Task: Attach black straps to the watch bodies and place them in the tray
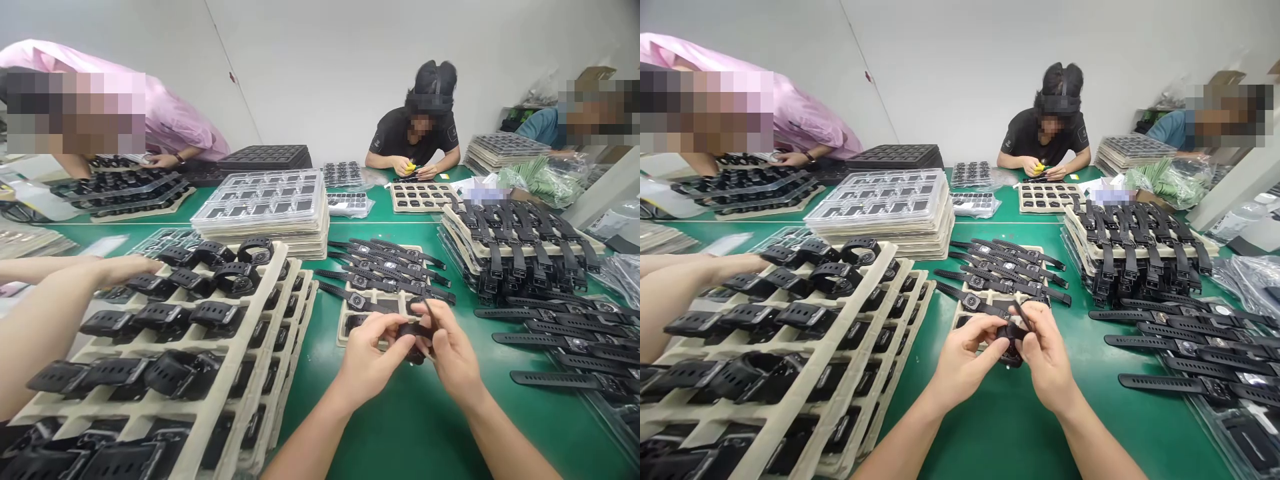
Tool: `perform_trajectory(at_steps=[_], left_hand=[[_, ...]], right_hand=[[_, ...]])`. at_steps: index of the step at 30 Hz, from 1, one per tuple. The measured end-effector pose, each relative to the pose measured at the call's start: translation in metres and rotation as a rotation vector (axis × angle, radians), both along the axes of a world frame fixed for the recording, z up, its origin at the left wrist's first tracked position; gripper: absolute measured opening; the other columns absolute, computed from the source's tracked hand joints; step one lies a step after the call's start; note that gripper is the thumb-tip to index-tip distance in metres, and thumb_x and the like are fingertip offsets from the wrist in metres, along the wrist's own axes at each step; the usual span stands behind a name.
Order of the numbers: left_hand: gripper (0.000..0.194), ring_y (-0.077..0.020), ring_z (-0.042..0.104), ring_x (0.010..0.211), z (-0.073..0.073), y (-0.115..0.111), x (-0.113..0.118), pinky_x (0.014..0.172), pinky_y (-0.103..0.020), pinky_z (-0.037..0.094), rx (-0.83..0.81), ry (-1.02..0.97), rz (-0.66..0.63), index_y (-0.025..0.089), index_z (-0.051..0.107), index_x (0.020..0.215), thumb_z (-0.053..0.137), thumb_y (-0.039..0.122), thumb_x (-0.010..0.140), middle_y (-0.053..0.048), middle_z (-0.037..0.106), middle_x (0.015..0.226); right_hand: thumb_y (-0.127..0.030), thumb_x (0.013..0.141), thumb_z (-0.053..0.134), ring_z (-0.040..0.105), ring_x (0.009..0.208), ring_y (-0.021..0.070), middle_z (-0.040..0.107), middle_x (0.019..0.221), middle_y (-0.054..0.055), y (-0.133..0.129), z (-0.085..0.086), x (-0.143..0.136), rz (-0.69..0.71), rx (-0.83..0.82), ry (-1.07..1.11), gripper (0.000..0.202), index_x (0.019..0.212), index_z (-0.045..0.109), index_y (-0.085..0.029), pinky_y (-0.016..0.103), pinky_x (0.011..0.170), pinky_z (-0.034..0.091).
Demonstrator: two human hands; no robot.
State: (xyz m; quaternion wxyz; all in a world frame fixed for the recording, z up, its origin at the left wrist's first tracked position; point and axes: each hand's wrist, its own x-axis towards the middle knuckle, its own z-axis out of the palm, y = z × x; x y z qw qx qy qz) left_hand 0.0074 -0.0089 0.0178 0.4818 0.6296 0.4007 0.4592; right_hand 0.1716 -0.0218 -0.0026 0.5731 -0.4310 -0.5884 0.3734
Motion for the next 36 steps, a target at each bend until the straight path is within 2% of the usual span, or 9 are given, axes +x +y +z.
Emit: perform_trajectory(at_steps=[3,7,8,10,12,15,25,31,36], left_hand=[[0.022,-0.0188,0.065,0.082,-0.003,-0.002,0.002,0.076,-0.029,0.056,0.005,-0.013,-0.022,0.021,0.075,0.109,0.068,0.027,0.089,-0.006,0.067,0.09],[0.021,-0.0171,0.064,0.08,-0.005,-0.004,0.004,0.074,-0.027,0.056,0.014,-0.033,-0.005,0.021,0.074,0.108,0.068,0.027,0.089,-0.006,0.066,0.092],[0.02,-0.0167,0.064,0.079,-0.005,-0.005,0.005,0.074,-0.027,0.056,0.016,-0.033,-0.003,0.021,0.074,0.107,0.068,0.027,0.089,-0.005,0.066,0.092],[0.019,-0.0164,0.063,0.079,-0.005,-0.005,0.006,0.074,-0.027,0.055,0.023,-0.033,-0.002,0.02,0.074,0.106,0.068,0.027,0.089,-0.005,0.065,0.091],[0.02,-0.0165,0.063,0.078,-0.007,-0.005,0.006,0.075,-0.027,0.056,0.031,-0.039,-0.002,0.019,0.074,0.106,0.068,0.027,0.089,-0.006,0.065,0.091],[0.021,-0.0165,0.063,0.078,-0.009,-0.005,0.006,0.074,-0.028,0.056,0.04,-0.057,0.005,0.019,0.074,0.107,0.068,0.028,0.089,-0.006,0.065,0.092],[0.024,-0.0172,0.064,0.079,-0.006,-0.004,0.003,0.072,-0.028,0.056,0.087,-0.065,0.025,0.02,0.074,0.109,0.067,0.035,0.092,-0.007,0.067,0.094],[0.025,-0.0193,0.064,0.083,-0.004,-0.002,0.0,0.075,-0.029,0.055,0.113,-0.019,0.009,0.022,0.075,0.11,0.068,0.037,0.092,-0.006,0.068,0.09],[0.024,-0.0236,0.063,0.097,-0.005,0.002,-0.004,0.09,-0.036,0.052,0.189,0.036,-0.017,0.026,0.075,0.115,0.062,0.034,0.097,-0.008,0.073,0.098]], right_hand=[[-0.045,0.105,0.044,0.053,0.064,0.0148,0.06,0.1,0.005,-0.003,-0.003,-0.003,-0.074,0.043,0.128,0.043,0.147,0.045,-0.034,0.026,0.052,0.047],[-0.039,0.106,0.045,0.053,0.062,0.0149,0.061,0.09,0.001,-0.005,-0.007,-0.002,-0.08,0.102,0.108,0.05,0.155,0.032,-0.039,0.026,0.052,0.045],[-0.038,0.106,0.045,0.053,0.063,0.0151,0.061,0.09,0.001,-0.005,-0.007,0.0,-0.075,0.121,0.085,0.049,0.154,0.033,-0.04,0.026,0.052,0.045],[-0.037,0.106,0.045,0.054,0.064,0.0159,0.062,0.092,0.003,-0.005,-0.009,0.003,-0.084,0.143,0.025,0.038,0.144,0.049,-0.037,0.027,0.052,0.045],[-0.038,0.106,0.043,0.053,0.061,0.0159,0.062,0.093,0.006,-0.005,-0.009,0.005,-0.118,0.122,-0.012,0.029,0.118,0.067,-0.028,0.028,0.05,0.044],[-0.04,0.105,0.04,0.051,0.057,0.0156,0.061,0.091,0.007,-0.005,-0.009,0.005,-0.157,0.088,-0.001,0.034,0.096,0.068,-0.022,0.03,0.049,0.044],[-0.022,0.101,0.048,0.061,0.079,0.0213,0.06,0.094,0.007,0.0,0.01,0.014,-0.05,0.235,-0.198,0.019,0.099,0.067,-0.024,0.035,0.065,0.05],[-0.025,0.105,0.044,0.057,0.066,0.0162,0.057,0.093,0.006,0.003,0.01,0.019,0.129,0.133,-0.088,0.025,0.098,0.068,-0.023,0.029,0.054,0.048],[-0.024,0.104,0.048,0.059,0.068,0.0156,0.062,0.098,0.006,0.006,0.006,0.016,0.118,0.166,-0.144,0.023,0.102,0.071,-0.026,0.029,0.057,0.052]])
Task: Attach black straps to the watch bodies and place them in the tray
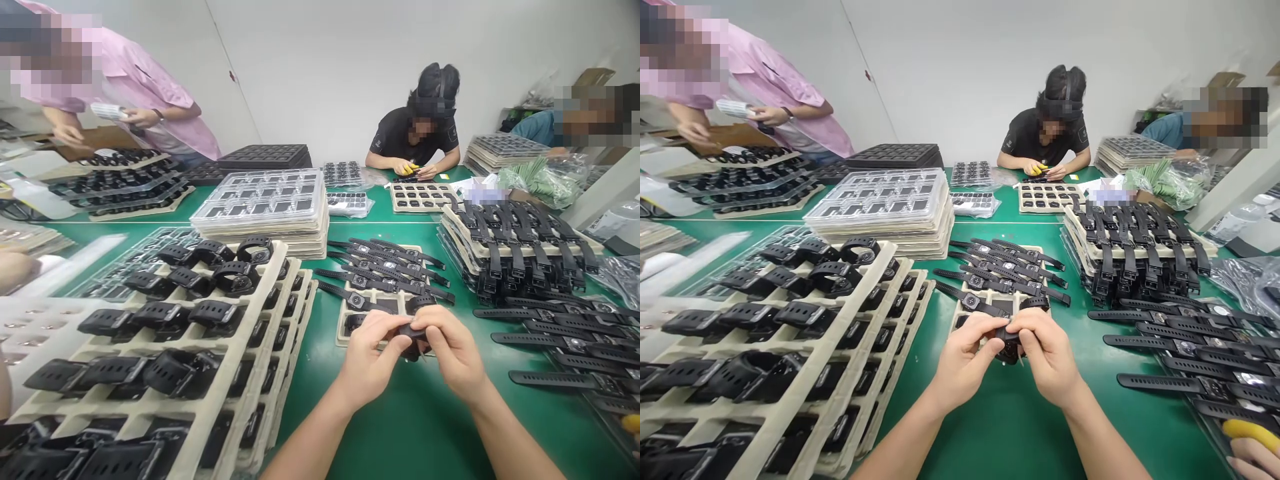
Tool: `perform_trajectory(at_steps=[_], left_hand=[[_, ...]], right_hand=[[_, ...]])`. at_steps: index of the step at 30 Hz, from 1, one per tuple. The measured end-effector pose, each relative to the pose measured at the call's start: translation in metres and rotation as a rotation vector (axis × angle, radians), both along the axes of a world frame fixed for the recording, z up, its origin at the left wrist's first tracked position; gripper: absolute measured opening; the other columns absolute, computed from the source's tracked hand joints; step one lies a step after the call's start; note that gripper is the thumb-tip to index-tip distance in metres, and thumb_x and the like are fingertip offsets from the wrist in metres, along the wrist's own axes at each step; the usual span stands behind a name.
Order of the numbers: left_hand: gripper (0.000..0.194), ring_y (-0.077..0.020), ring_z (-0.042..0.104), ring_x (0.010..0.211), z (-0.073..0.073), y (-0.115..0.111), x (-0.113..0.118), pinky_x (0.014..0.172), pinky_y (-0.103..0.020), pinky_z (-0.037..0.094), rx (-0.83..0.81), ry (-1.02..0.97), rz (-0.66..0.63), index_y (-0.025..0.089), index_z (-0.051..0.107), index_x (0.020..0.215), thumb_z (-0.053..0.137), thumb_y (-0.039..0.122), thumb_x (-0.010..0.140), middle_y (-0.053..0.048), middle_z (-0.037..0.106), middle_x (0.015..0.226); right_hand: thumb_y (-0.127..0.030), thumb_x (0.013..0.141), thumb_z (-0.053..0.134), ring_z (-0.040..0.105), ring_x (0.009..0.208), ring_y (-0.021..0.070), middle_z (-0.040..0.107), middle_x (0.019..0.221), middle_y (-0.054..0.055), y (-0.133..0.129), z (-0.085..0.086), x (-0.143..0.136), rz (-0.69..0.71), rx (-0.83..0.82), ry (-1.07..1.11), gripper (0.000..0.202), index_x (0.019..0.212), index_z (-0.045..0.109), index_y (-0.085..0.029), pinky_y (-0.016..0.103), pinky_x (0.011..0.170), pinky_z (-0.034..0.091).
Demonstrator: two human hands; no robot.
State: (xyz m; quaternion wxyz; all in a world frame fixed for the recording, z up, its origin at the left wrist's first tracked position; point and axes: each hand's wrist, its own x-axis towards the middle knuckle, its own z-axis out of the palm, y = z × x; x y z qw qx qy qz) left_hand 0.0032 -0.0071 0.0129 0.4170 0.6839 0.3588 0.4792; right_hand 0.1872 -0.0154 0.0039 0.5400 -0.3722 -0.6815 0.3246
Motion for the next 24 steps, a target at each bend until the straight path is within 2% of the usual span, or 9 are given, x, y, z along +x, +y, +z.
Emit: perform_trajectory(at_steps=[2,5,8,12,16,20,22,24], left_hand=[[0.025,-0.0249,0.063,0.103,-0.002,0.0,0.001,0.093,-0.038,0.052,-0.019,-0.019,0.008,0.026,0.073,0.118,0.061,0.035,0.097,-0.009,0.073,0.106],[0.039,-0.0248,0.065,0.104,-0.004,-0.002,0.006,0.09,-0.037,0.055,-0.206,-0.22,-0.006,0.026,0.064,0.128,0.068,0.041,0.093,-0.01,0.071,0.112],[0.044,-0.0237,0.068,0.099,-0.003,-0.004,0.011,0.085,-0.034,0.057,-0.367,-0.398,-0.039,0.022,0.064,0.12,0.078,0.045,0.084,-0.009,0.073,0.105],[0.031,-0.0221,0.069,0.09,0.0,-0.002,0.011,0.078,-0.031,0.059,-0.34,-0.391,0.014,0.018,0.075,0.099,0.08,0.043,0.081,-0.009,0.071,0.099],[0.025,-0.022,0.068,0.089,-0.003,0.0,0.01,0.073,-0.03,0.06,-0.258,-0.322,0.068,0.02,0.081,0.097,0.078,0.041,0.083,-0.008,0.066,0.097],[0.028,-0.0223,0.069,0.091,-0.003,-0.001,0.011,0.075,-0.031,0.061,-0.313,-0.341,0.074,0.02,0.079,0.103,0.077,0.04,0.083,-0.009,0.07,0.101],[0.03,-0.022,0.071,0.091,-0.002,-0.001,0.013,0.079,-0.031,0.06,-0.376,-0.385,0.087,0.019,0.076,0.105,0.079,0.039,0.083,-0.009,0.073,0.1],[0.027,-0.0219,0.071,0.091,-0.001,-0.002,0.013,0.083,-0.032,0.06,-0.384,-0.385,0.095,0.018,0.076,0.1,0.08,0.036,0.081,-0.009,0.074,0.098]], right_hand=[[-0.024,0.103,0.051,0.06,0.068,0.0156,0.064,0.1,0.007,0.0,-0.002,-0.005,-0.038,0.006,-0.033,0.022,0.106,0.072,-0.026,0.03,0.058,0.054],[-0.028,0.103,0.052,0.063,0.067,0.0156,0.067,0.103,0.007,-0.003,-0.005,-0.011,-0.142,-0.035,0.052,0.022,0.109,0.073,-0.027,0.029,0.056,0.056],[-0.036,0.102,0.056,0.062,0.061,0.0146,0.069,0.1,0.008,-0.006,-0.007,-0.012,-0.212,-0.092,0.164,0.022,0.104,0.075,-0.026,0.029,0.053,0.057],[-0.038,0.096,0.066,0.067,0.07,0.0198,0.073,0.1,0.009,-0.003,-0.008,-0.008,-0.145,-0.08,0.115,0.019,0.101,0.079,-0.026,0.031,0.055,0.058],[-0.029,0.096,0.065,0.07,0.087,0.0238,0.074,0.105,0.009,-0.001,-0.006,-0.006,-0.139,-0.017,0.034,0.017,0.103,0.08,-0.03,0.031,0.059,0.059],[-0.029,0.099,0.061,0.067,0.075,0.0184,0.069,0.11,0.008,-0.003,-0.009,-0.008,-0.115,-0.054,0.075,0.028,0.123,0.074,-0.033,0.032,0.061,0.06],[-0.028,0.098,0.063,0.065,0.07,0.0165,0.068,0.108,0.007,-0.004,-0.011,-0.008,-0.187,-0.073,0.138,0.026,0.12,0.075,-0.033,0.032,0.062,0.06],[-0.026,0.096,0.067,0.066,0.07,0.0168,0.07,0.103,0.006,-0.003,-0.012,-0.007,-0.234,-0.069,0.169,0.018,0.108,0.078,-0.031,0.03,0.059,0.059]])
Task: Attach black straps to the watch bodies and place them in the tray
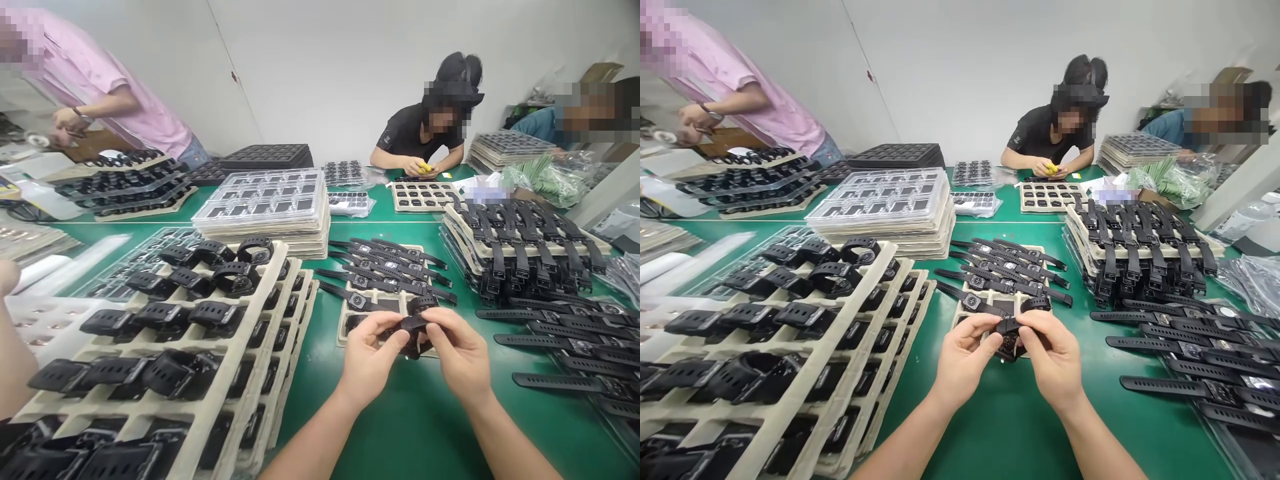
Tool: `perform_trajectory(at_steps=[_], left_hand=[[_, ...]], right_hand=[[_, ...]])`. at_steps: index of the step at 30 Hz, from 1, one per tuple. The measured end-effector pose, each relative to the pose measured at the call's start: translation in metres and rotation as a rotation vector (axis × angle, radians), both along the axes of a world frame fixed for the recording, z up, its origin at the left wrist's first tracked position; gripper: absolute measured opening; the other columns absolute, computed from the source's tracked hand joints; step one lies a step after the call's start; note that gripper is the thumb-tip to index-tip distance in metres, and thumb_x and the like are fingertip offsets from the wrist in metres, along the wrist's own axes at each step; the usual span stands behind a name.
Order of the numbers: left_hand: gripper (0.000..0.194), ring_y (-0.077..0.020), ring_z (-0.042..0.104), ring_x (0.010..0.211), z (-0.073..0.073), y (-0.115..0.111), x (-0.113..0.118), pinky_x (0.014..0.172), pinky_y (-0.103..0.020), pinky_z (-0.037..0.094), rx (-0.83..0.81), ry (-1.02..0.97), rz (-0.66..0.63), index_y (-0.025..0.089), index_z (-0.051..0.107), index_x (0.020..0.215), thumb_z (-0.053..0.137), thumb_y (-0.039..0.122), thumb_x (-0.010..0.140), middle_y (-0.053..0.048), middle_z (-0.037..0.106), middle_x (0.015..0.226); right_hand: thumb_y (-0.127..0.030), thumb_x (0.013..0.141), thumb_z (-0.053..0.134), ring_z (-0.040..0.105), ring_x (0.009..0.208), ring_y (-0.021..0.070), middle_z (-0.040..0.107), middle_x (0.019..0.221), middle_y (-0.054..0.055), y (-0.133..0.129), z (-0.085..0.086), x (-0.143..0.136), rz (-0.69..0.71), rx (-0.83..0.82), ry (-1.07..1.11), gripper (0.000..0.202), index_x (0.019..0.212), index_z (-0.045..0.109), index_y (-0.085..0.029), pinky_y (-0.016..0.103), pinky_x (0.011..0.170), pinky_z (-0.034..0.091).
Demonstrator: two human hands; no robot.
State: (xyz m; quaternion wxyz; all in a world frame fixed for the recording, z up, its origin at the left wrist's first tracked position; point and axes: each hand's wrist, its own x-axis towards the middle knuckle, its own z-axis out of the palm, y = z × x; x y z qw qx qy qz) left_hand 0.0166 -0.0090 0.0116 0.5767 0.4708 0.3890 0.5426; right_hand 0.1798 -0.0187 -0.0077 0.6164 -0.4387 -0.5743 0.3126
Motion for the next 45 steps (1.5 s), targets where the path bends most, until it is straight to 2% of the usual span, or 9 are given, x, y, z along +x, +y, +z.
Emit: perform_trajectory(at_steps=[3,9,15,26,30,38,41,43,45], left_hand=[[0.022,-0.0221,0.071,0.09,-0.001,-0.001,0.001,0.085,-0.032,0.059,0.041,0.049,-0.011,0.016,0.077,0.092,0.083,0.032,0.078,-0.009,0.073,0.099],[0.021,-0.0202,0.07,0.09,-0.005,-0.001,0.0,0.085,-0.031,0.058,0.102,0.063,-0.021,0.02,0.08,0.101,0.079,0.027,0.081,-0.008,0.074,0.099],[0.018,-0.0209,0.069,0.09,-0.008,0.002,-0.003,0.087,-0.034,0.058,0.192,0.114,-0.008,0.021,0.082,0.098,0.079,0.027,0.082,-0.008,0.074,0.097],[0.023,-0.0196,0.07,0.089,-0.008,0.004,-0.005,0.085,-0.031,0.059,0.205,0.137,-0.015,0.024,0.082,0.104,0.078,0.025,0.082,-0.007,0.074,0.095],[0.022,-0.0201,0.07,0.091,-0.006,0.003,-0.006,0.086,-0.032,0.06,0.234,0.156,0.002,0.023,0.082,0.104,0.078,0.025,0.083,-0.008,0.074,0.098],[0.021,-0.0216,0.071,0.094,-0.005,0.002,-0.007,0.085,-0.033,0.061,0.254,0.227,0.011,0.021,0.08,0.104,0.075,0.023,0.084,-0.009,0.073,0.098],[0.023,-0.0218,0.074,0.093,-0.005,-0.002,-0.002,0.083,-0.033,0.062,0.168,0.208,0.001,0.019,0.076,0.107,0.074,0.023,0.085,-0.008,0.074,0.099],[0.024,-0.0215,0.074,0.092,-0.005,-0.004,-0.001,0.082,-0.033,0.062,0.154,0.227,0.028,0.019,0.074,0.109,0.074,0.024,0.085,-0.008,0.073,0.101],[0.023,-0.0218,0.071,0.095,-0.004,-0.004,-0.002,0.084,-0.034,0.061,0.262,0.315,0.074,0.019,0.075,0.108,0.074,0.025,0.086,-0.008,0.072,0.101]], right_hand=[[-0.025,0.093,0.069,0.069,0.079,0.0209,0.074,0.1,0.007,0.002,0.004,0.003,0.04,0.025,-0.064,0.013,0.099,0.08,-0.029,0.031,0.061,0.059],[-0.02,0.093,0.069,0.072,0.088,0.0223,0.076,0.098,0.005,0.002,0.011,0.007,0.034,0.069,-0.107,0.015,0.101,0.078,-0.029,0.034,0.077,0.061],[-0.014,0.09,0.069,0.074,0.091,0.0207,0.079,0.093,0.002,0.004,0.014,0.01,0.103,0.135,-0.187,0.021,0.094,0.08,-0.031,0.03,0.08,0.061],[-0.015,0.09,0.071,0.076,0.096,0.0212,0.08,0.107,0.002,0.001,0.008,0.006,0.014,0.126,-0.169,0.03,0.111,0.079,-0.035,0.03,0.083,0.063],[-0.014,0.088,0.073,0.077,0.093,0.0217,0.081,0.099,0.001,0.001,0.013,0.008,0.031,0.128,-0.16,0.023,0.097,0.082,-0.033,0.03,0.082,0.064],[-0.019,0.089,0.072,0.077,0.092,0.024,0.081,0.104,0.003,0.001,0.006,0.002,0.044,0.069,-0.166,0.019,0.097,0.083,-0.033,0.034,0.081,0.064],[-0.026,0.094,0.067,0.075,0.099,0.0264,0.079,0.111,0.005,-0.001,0.001,-0.002,0.016,0.016,-0.181,0.024,0.113,0.079,-0.033,0.039,0.086,0.062],[-0.034,0.094,0.067,0.074,0.095,0.0267,0.077,0.115,0.007,-0.002,0.002,-0.003,0.076,-0.081,-0.178,0.033,0.127,0.073,-0.033,0.039,0.081,0.062],[-0.042,0.091,0.07,0.072,0.079,0.0233,0.078,0.106,0.008,-0.001,0.005,-0.002,0.139,-0.2,-0.107,0.038,0.127,0.073,-0.03,0.034,0.067,0.061]])
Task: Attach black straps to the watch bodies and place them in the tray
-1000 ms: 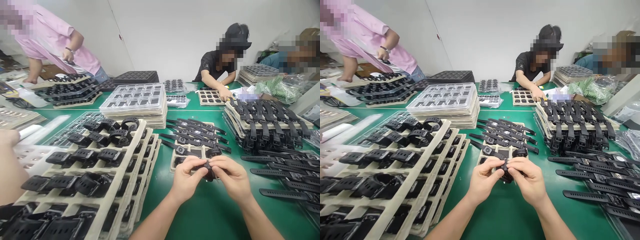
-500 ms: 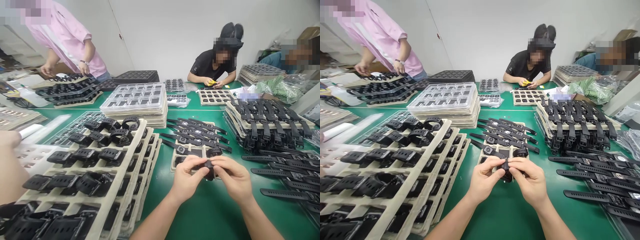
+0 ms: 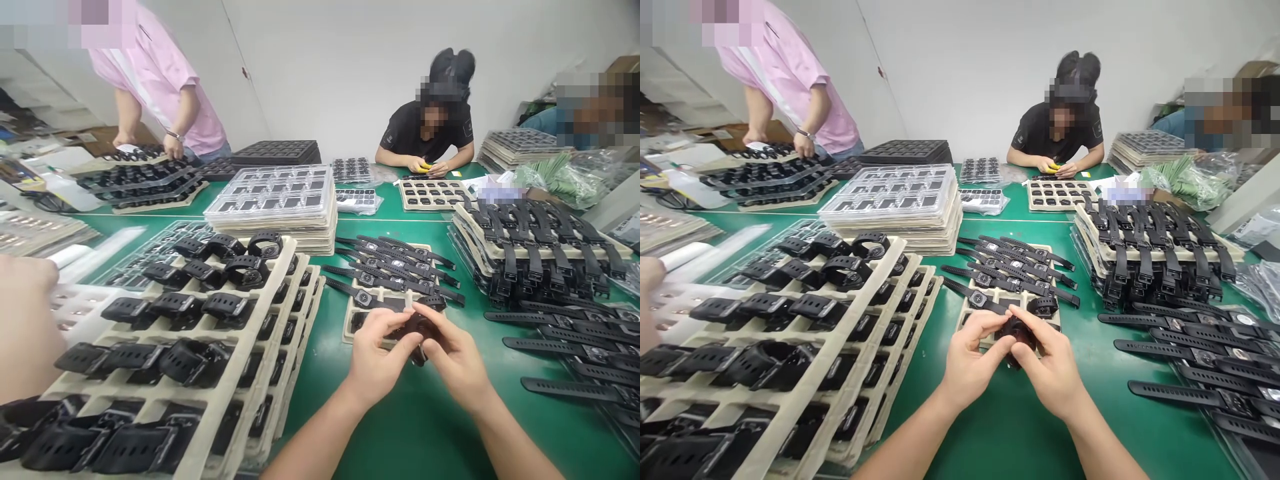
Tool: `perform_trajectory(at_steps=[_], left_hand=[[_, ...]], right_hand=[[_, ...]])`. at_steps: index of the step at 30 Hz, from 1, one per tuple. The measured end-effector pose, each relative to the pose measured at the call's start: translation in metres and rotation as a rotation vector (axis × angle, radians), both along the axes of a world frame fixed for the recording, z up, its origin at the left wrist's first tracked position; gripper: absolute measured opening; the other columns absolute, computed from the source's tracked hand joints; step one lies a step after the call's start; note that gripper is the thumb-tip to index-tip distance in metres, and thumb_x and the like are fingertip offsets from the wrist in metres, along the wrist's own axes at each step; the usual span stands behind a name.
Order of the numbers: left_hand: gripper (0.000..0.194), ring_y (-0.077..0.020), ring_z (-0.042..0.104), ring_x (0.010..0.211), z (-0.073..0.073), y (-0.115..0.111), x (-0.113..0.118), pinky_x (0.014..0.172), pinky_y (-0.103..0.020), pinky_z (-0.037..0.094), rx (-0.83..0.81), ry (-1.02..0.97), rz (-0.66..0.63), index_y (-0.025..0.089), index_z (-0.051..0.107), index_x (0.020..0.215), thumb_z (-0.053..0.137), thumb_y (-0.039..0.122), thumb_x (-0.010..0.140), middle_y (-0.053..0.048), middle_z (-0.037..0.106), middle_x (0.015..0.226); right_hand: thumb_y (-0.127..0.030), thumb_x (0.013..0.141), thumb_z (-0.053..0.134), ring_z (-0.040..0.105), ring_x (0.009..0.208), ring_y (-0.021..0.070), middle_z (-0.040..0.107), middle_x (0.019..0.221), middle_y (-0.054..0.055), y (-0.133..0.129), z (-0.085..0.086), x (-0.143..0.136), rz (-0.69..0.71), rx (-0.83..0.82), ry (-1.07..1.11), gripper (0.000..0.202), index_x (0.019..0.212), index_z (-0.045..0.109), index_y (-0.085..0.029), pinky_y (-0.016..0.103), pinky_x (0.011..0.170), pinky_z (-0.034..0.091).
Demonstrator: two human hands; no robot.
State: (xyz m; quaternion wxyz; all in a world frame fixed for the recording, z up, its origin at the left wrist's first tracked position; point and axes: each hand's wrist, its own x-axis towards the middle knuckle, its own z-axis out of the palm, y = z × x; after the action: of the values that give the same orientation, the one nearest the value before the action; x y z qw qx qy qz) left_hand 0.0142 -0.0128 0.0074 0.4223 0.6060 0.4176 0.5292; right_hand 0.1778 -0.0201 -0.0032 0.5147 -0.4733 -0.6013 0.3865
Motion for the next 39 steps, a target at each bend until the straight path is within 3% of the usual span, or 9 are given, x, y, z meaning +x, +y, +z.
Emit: perform_trajectory(at_steps=[5,10,15,19,24,27,30,34,39], left_hand=[[0.03,-0.0222,0.061,0.096,0.003,0.008,-0.008,0.087,-0.038,0.057,0.386,0.278,-0.084,0.022,0.071,0.125,0.062,0.028,0.097,-0.008,0.074,0.095],[0.014,-0.0206,0.057,0.087,0.001,0.015,-0.009,0.075,-0.034,0.057,0.655,0.452,0.12,0.023,0.075,0.105,0.065,0.025,0.096,-0.005,0.068,0.083],[0.029,-0.0217,0.062,0.083,-0.005,0.01,-0.004,0.074,-0.035,0.059,0.999,0.637,0.196,0.009,0.067,0.117,0.061,0.002,0.09,-0.01,0.072,0.089],[0.025,-0.0223,0.062,0.077,-0.006,0.006,-0.002,0.069,-0.036,0.059,1.018,0.76,0.23,0.002,0.066,0.11,0.065,0.0,0.086,-0.012,0.07,0.082],[0.011,-0.0183,0.055,0.064,-0.008,0.004,0.0,0.057,-0.031,0.052,0.998,0.821,0.255,0.013,0.065,0.085,0.063,0.002,0.088,-0.002,0.058,0.065],[0.027,-0.0168,0.051,0.06,-0.007,0.002,0.001,0.053,-0.03,0.048,0.974,0.771,0.255,0.019,0.055,0.07,0.061,-0.001,0.086,0.001,0.049,0.058],[0.019,-0.0177,0.055,0.067,-0.003,0.002,0.0,0.061,-0.031,0.053,0.898,0.614,0.216,0.018,0.06,0.083,0.059,0.0,0.088,-0.001,0.058,0.065],[0.014,-0.0203,0.063,0.082,0.006,0.004,-0.003,0.073,-0.036,0.057,0.739,0.483,0.059,0.016,0.061,0.111,0.059,0.021,0.099,-0.008,0.072,0.09],[0.011,-0.0178,0.064,0.076,0.008,0.004,-0.004,0.073,-0.035,0.057,0.697,0.424,-0.075,0.017,0.062,0.107,0.054,0.023,0.102,-0.006,0.073,0.087]], right_hand=[[-0.056,0.085,0.074,0.055,0.051,0.0145,0.063,0.059,0.0,0.006,0.008,0.003,-0.087,-0.25,0.277,0.041,0.109,0.079,-0.023,0.026,0.048,0.049],[-0.056,0.081,0.077,0.051,0.052,0.0134,0.057,0.056,-0.003,0.007,0.01,0.002,0.042,-0.391,0.345,0.043,0.104,0.074,-0.02,0.024,0.047,0.041],[-0.043,0.077,0.083,0.048,0.056,0.0119,0.058,0.067,-0.004,0.006,0.016,0.0,0.057,-0.342,0.254,0.032,0.089,0.062,-0.021,0.025,0.054,0.041],[-0.036,0.078,0.08,0.053,0.064,0.0143,0.06,0.073,-0.004,0.006,0.021,0.0,0.085,-0.355,0.197,0.028,0.088,0.058,-0.023,0.026,0.06,0.045],[-0.033,0.079,0.08,0.049,0.056,0.0121,0.052,0.061,-0.007,0.008,0.022,0.004,0.095,-0.412,0.172,0.026,0.086,0.058,-0.023,0.023,0.052,0.039],[-0.037,0.076,0.082,0.045,0.048,0.0101,0.057,0.062,-0.006,0.013,0.021,0.015,-0.089,-0.379,0.256,0.03,0.084,0.056,-0.023,0.021,0.043,0.033],[-0.042,0.073,0.084,0.046,0.048,0.0095,0.067,0.072,-0.001,0.018,0.02,0.027,-0.239,-0.32,0.337,0.036,0.087,0.057,-0.023,0.02,0.041,0.033],[-0.051,0.08,0.078,0.046,0.048,0.0095,0.067,0.075,0.0,0.013,0.019,0.026,0.093,-0.398,0.256,0.038,0.098,0.061,-0.022,0.021,0.043,0.035],[-0.054,0.086,0.073,0.042,0.049,0.0096,0.05,0.058,-0.007,0.005,0.017,0.02,0.323,-0.429,0.193,0.036,0.096,0.062,-0.021,0.021,0.044,0.031]])
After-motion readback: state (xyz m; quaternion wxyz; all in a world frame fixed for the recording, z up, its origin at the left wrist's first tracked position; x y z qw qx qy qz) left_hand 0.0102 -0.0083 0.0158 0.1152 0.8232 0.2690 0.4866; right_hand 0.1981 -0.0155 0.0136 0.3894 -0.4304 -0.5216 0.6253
